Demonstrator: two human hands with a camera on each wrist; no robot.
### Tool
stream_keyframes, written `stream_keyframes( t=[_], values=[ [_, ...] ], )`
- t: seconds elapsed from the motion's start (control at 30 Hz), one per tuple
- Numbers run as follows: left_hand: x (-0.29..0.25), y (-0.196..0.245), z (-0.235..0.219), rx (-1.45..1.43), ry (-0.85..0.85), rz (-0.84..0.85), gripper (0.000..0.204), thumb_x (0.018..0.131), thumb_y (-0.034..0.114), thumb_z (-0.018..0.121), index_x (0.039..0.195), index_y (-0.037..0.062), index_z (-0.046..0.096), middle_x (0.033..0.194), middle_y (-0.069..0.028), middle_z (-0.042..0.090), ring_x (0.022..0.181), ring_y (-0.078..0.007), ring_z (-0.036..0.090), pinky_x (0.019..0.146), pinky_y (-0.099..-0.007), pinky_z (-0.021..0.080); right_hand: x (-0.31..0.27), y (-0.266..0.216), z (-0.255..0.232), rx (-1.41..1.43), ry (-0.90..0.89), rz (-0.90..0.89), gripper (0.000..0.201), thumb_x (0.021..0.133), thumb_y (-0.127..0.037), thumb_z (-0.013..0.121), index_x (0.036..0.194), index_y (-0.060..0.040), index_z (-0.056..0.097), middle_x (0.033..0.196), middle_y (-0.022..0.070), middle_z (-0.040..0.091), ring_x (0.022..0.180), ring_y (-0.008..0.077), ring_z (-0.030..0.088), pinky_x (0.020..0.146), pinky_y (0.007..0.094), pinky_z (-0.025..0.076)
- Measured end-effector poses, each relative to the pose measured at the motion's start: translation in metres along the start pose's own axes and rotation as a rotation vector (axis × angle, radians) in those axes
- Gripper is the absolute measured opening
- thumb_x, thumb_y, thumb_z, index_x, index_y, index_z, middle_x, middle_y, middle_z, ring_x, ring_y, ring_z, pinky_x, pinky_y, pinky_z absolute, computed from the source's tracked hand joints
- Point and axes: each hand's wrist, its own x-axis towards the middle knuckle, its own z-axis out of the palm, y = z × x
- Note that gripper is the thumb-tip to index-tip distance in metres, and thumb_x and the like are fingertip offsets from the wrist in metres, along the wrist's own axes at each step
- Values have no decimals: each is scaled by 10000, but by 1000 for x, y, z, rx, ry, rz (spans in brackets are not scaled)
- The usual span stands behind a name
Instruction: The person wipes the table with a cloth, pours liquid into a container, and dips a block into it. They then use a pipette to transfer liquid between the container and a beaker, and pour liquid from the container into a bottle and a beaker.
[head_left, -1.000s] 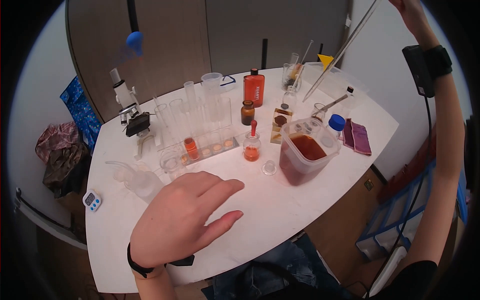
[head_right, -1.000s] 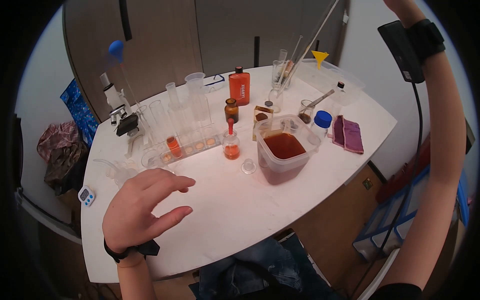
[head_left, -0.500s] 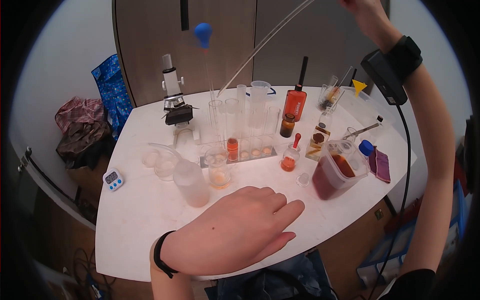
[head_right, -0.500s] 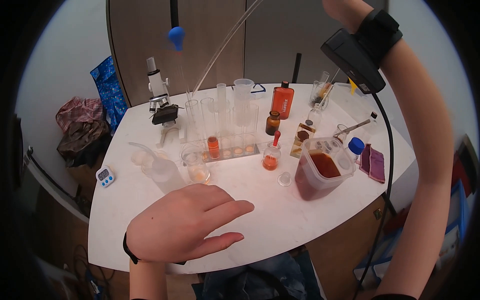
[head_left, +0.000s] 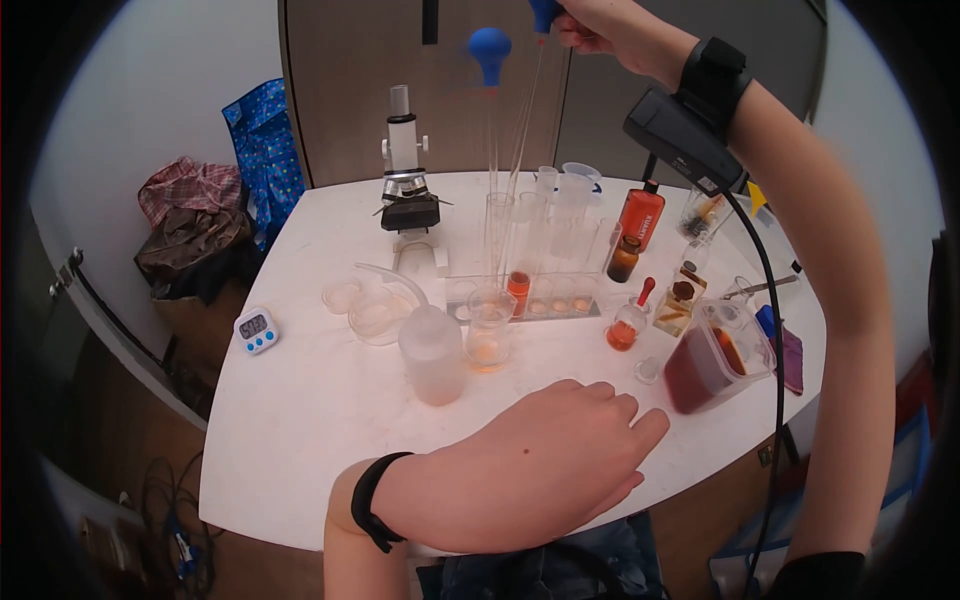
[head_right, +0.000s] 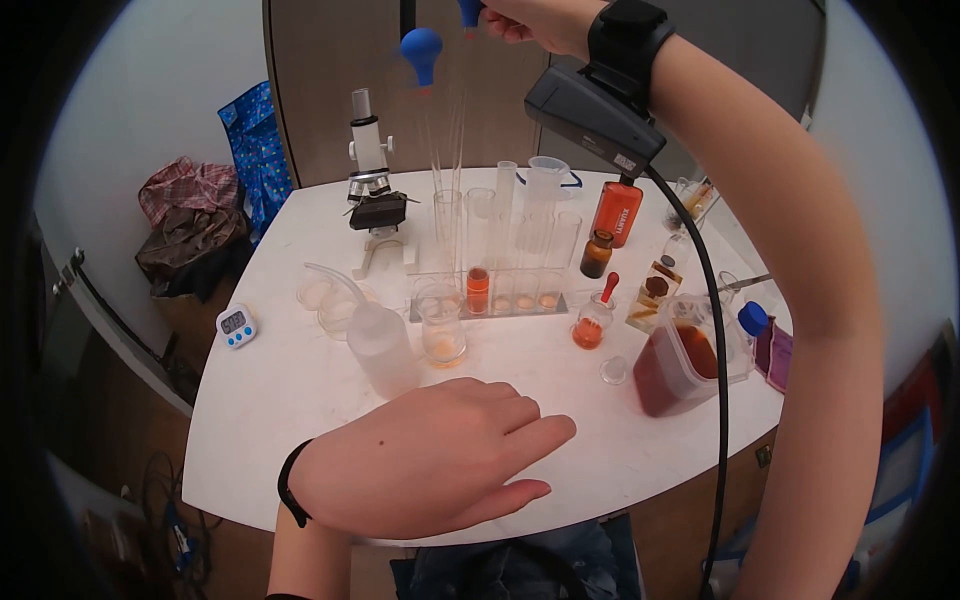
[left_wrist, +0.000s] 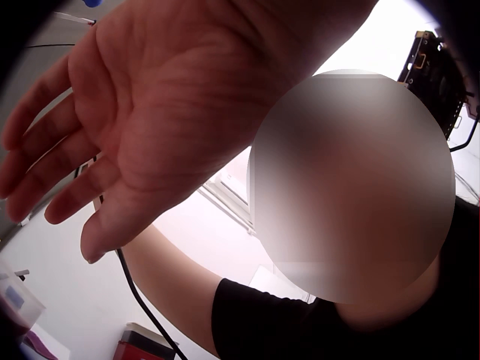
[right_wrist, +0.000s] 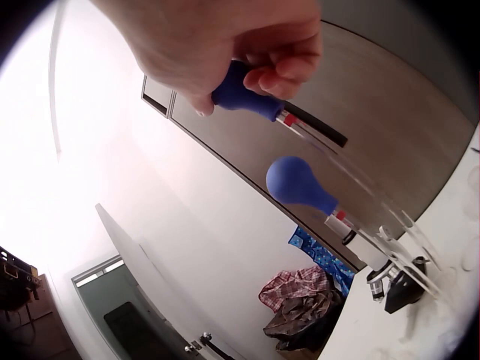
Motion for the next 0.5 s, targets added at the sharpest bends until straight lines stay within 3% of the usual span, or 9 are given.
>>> stream_keyframes(
  t=[0.1,0.13,0.17,0.23,0.33,0.5],
  values=[
    [-1,-1,-1,-46,-27,15,249,863,200,552,986,-6,484,793,-140,533,797,-300,547,708,-373,451,-4,5,20,-102,-51,37,470,907,-429,485,634,-50,544,509,5,396,433,100,362,420,259,255],
    [-1,-1,-1,-47,-26,12,249,863,200,552,986,-6,484,793,-140,533,797,-300,547,708,-373,451,0,10,23,-112,-89,67,455,915,-440,468,763,-21,556,518,8,412,436,104,361,426,256,280],
    [-1,-1,-1,-44,-30,12,245,864,200,549,981,-5,482,790,-142,531,794,-300,547,706,-374,451,7,21,25,-110,-91,69,455,915,-440,468,763,-21,556,518,8,411,436,104,361,426,256,280],
    [-1,-2,-1,-44,-38,14,242,866,200,546,976,-5,481,788,-143,529,792,-301,547,704,-375,450,15,43,29,-232,-52,12,513,858,-549,507,720,-58,554,540,-3,408,447,47,369,450,166,278],
    [0,-4,0,-42,-48,-1,245,866,205,546,972,-5,477,804,-146,537,797,-302,548,701,-375,452,13,55,33,-195,-59,14,559,823,-624,497,631,-100,533,480,-18,352,423,55,398,437,166,297],
    [-1,-6,-1,-1,-1,-51,254,859,214,558,973,3,477,808,-148,550,784,-312,555,700,-378,456,7,57,32,-163,-30,14,553,825,-624,491,626,-109,513,489,-21,364,422,60,402,448,167,317]
  ],
)
